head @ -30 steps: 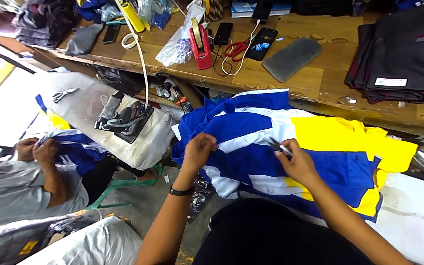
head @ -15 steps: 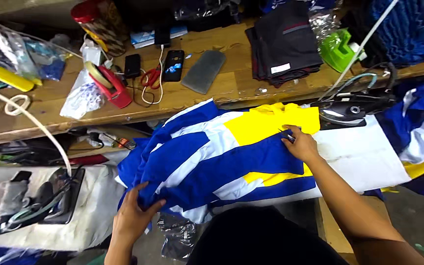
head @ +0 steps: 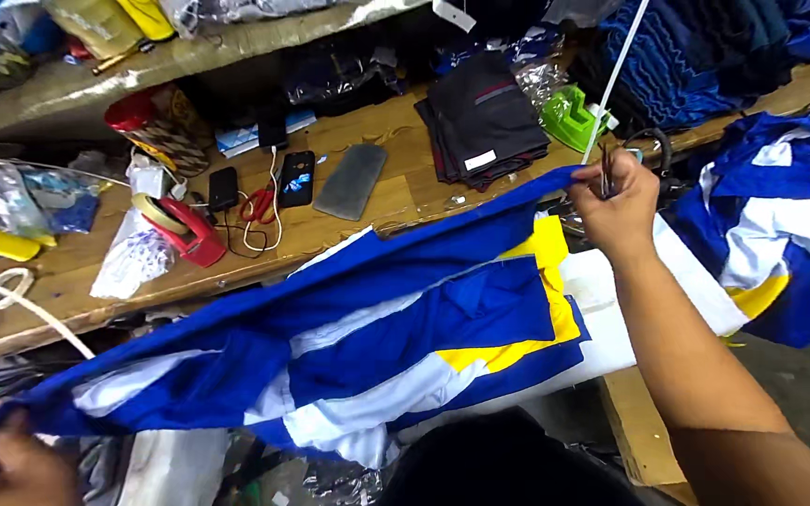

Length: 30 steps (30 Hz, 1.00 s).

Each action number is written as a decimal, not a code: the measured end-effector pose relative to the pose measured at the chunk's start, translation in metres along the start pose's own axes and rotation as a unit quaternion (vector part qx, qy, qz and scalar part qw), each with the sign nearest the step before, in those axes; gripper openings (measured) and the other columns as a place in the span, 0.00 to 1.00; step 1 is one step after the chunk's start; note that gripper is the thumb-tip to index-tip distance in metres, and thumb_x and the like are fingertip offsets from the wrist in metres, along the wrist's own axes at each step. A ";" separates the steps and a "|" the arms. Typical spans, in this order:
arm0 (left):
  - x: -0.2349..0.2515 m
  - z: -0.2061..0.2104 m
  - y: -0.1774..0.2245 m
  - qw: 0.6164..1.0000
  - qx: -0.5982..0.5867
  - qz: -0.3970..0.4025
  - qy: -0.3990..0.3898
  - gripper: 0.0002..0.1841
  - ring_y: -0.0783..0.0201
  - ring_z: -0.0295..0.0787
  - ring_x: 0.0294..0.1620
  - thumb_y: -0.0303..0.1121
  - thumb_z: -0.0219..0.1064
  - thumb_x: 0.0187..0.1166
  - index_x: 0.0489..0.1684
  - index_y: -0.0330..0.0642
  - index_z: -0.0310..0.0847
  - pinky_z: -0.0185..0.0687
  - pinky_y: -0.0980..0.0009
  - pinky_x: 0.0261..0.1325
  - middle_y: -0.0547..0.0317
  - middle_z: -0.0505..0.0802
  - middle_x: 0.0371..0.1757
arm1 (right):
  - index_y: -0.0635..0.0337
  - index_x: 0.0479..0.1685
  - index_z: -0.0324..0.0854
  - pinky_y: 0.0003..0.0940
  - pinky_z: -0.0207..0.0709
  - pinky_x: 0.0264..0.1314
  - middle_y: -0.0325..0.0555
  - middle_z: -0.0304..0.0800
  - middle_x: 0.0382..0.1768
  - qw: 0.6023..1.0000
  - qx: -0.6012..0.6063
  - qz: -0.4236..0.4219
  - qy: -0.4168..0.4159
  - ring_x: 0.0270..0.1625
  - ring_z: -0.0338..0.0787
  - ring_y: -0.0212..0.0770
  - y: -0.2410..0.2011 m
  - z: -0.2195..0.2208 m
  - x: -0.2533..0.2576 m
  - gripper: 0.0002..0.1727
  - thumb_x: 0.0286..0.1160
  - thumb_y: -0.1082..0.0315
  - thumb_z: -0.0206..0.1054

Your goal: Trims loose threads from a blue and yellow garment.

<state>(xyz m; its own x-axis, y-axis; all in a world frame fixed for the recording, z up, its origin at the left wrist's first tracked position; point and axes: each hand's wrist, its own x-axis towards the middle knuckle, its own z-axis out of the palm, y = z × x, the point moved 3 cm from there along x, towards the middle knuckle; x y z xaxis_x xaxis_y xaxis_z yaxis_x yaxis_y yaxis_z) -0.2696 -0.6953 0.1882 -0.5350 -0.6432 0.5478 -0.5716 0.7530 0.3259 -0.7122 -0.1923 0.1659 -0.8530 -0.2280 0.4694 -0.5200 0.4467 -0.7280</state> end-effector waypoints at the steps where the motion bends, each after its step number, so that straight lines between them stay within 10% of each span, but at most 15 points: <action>1: -0.008 0.004 0.004 1.000 0.010 0.009 0.018 0.16 0.46 0.88 0.62 0.27 0.54 0.89 0.60 0.19 0.79 0.79 0.56 0.69 0.29 0.89 0.59 | 0.74 0.48 0.81 0.26 0.73 0.36 0.51 0.86 0.37 1.000 0.016 -0.026 0.007 0.30 0.76 0.28 -0.002 -0.001 -0.010 0.12 0.72 0.73 0.68; 4: -0.063 0.048 -0.029 0.995 0.027 0.088 -0.048 0.15 0.32 0.84 0.68 0.26 0.55 0.86 0.58 0.23 0.82 0.75 0.41 0.73 0.26 0.88 0.61 | 0.71 0.49 0.84 0.35 0.77 0.30 0.53 0.90 0.36 0.997 0.051 0.024 -0.056 0.26 0.80 0.35 0.040 0.018 -0.070 0.11 0.69 0.76 0.70; 10: -0.145 0.086 0.036 0.995 0.035 -0.070 -0.066 0.28 0.20 0.61 0.82 0.35 0.67 0.66 0.67 0.27 0.81 0.49 0.34 0.83 0.17 0.69 0.80 | 0.66 0.49 0.81 0.19 0.70 0.21 0.31 0.82 0.23 0.926 0.249 0.281 -0.035 0.17 0.74 0.22 0.104 0.044 -0.168 0.08 0.75 0.74 0.69; 12: -0.157 0.092 0.092 0.999 -0.039 -0.001 -0.018 0.29 0.28 0.66 0.78 0.39 0.67 0.73 0.67 0.22 0.76 0.56 0.46 0.82 0.17 0.72 0.75 | 0.68 0.61 0.73 0.19 0.71 0.18 0.32 0.77 0.19 0.886 0.305 0.348 -0.008 0.14 0.73 0.24 0.103 0.045 -0.181 0.17 0.75 0.78 0.67; 14: -0.171 0.110 0.164 0.972 -0.214 0.014 -0.094 0.19 0.58 0.82 0.60 0.33 0.65 0.81 0.58 0.21 0.78 0.79 0.68 0.62 0.35 0.85 0.61 | 0.68 0.73 0.70 0.20 0.72 0.17 0.34 0.76 0.19 0.839 0.361 0.406 -0.004 0.13 0.73 0.27 0.100 0.042 -0.185 0.24 0.76 0.82 0.65; 16: -0.191 0.142 0.238 0.855 -0.401 -0.058 -0.323 0.15 0.73 0.88 0.49 0.31 0.56 0.84 0.56 0.27 0.80 0.85 0.74 0.51 0.54 0.91 0.54 | 0.68 0.56 0.77 0.19 0.71 0.15 0.36 0.80 0.18 0.799 0.399 0.450 -0.012 0.11 0.73 0.25 0.095 0.037 -0.183 0.11 0.79 0.82 0.63; 20: -0.232 0.206 0.346 0.569 -0.497 -0.173 -0.632 0.26 0.63 0.91 0.56 0.46 0.45 0.93 0.76 0.35 0.75 0.87 0.64 0.56 0.55 0.91 0.66 | 0.63 0.37 0.78 0.19 0.69 0.16 0.35 0.76 0.13 0.724 0.456 0.511 -0.081 0.11 0.70 0.25 0.093 0.030 -0.178 0.07 0.84 0.76 0.59; 23: -0.244 0.239 0.392 0.466 -0.541 -0.401 -0.574 0.27 0.65 0.89 0.60 0.49 0.42 0.95 0.76 0.39 0.72 0.84 0.67 0.60 0.56 0.88 0.68 | 0.60 0.38 0.76 0.18 0.68 0.15 0.36 0.77 0.17 0.663 0.495 0.545 -0.135 0.11 0.69 0.25 0.093 0.027 -0.173 0.08 0.87 0.74 0.55; 25: -0.239 0.251 0.409 0.439 -0.553 -0.527 -0.473 0.17 0.68 0.87 0.45 0.45 0.48 0.95 0.66 0.42 0.70 0.83 0.71 0.49 0.59 0.88 0.51 | 0.59 0.37 0.75 0.17 0.67 0.15 0.35 0.77 0.19 0.647 0.507 0.543 -0.171 0.12 0.69 0.24 0.091 0.023 -0.168 0.08 0.87 0.75 0.54; 30: -0.226 0.248 0.417 0.525 -0.532 -0.549 -0.374 0.07 0.68 0.87 0.41 0.34 0.59 0.90 0.49 0.40 0.74 0.82 0.69 0.47 0.59 0.90 0.40 | 0.55 0.33 0.75 0.19 0.72 0.19 0.35 0.78 0.16 0.496 0.656 0.542 -0.174 0.13 0.75 0.26 0.094 0.024 -0.167 0.14 0.85 0.74 0.46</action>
<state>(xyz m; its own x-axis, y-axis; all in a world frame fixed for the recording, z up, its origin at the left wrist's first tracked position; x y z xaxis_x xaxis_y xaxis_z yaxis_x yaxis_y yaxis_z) -0.5410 -0.2698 0.0093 -0.5683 -0.3450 -0.7470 -0.3325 -0.7341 0.5920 -0.6198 -0.1329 0.0066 -0.5009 -0.7056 -0.5013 0.8651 -0.4257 -0.2651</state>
